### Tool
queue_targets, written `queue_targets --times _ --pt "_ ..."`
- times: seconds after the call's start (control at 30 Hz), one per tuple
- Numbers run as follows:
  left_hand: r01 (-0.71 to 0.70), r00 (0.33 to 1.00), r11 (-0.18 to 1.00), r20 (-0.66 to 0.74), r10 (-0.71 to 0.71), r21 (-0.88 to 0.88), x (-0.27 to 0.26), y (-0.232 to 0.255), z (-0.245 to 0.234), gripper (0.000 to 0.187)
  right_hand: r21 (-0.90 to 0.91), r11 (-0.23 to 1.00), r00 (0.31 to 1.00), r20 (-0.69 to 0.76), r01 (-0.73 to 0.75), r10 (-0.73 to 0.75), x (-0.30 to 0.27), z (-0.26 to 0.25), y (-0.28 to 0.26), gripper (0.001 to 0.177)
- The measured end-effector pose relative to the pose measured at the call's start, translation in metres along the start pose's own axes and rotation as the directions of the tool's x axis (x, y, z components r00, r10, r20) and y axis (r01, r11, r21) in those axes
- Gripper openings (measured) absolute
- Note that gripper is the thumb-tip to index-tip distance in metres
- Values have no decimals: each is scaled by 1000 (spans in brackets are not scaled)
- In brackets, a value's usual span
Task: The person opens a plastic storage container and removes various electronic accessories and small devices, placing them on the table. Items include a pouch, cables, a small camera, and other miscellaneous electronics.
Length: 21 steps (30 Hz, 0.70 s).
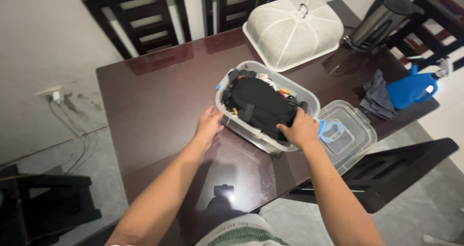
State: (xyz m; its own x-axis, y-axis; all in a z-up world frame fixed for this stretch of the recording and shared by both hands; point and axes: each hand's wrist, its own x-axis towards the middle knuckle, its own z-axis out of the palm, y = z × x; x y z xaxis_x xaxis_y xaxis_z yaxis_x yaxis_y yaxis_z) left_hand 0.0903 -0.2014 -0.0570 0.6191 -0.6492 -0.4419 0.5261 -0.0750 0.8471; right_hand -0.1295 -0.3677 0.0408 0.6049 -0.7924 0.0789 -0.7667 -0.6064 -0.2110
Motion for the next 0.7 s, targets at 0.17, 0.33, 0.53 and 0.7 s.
queue_targets --times 0.17,0.33,0.53,0.7 --pt "-57 998 997 -28 58 56 -34 -22 -17 68 306 951 998 68 -32 12 -3 -27 -1 58" --pt "-138 990 986 2 139 93 -87 -17 -14 63 588 807 998 14 -58 61 -31 -49 -29 48" --pt "-178 982 983 57 181 -49 -144 18 -18 57 876 483 985 95 -14 -144 -77 7 -105 44" --pt "-289 954 953 -115 278 -93 -139 -5 -73 43 767 600 891 413 -227 -190 -107 73 -166 52"
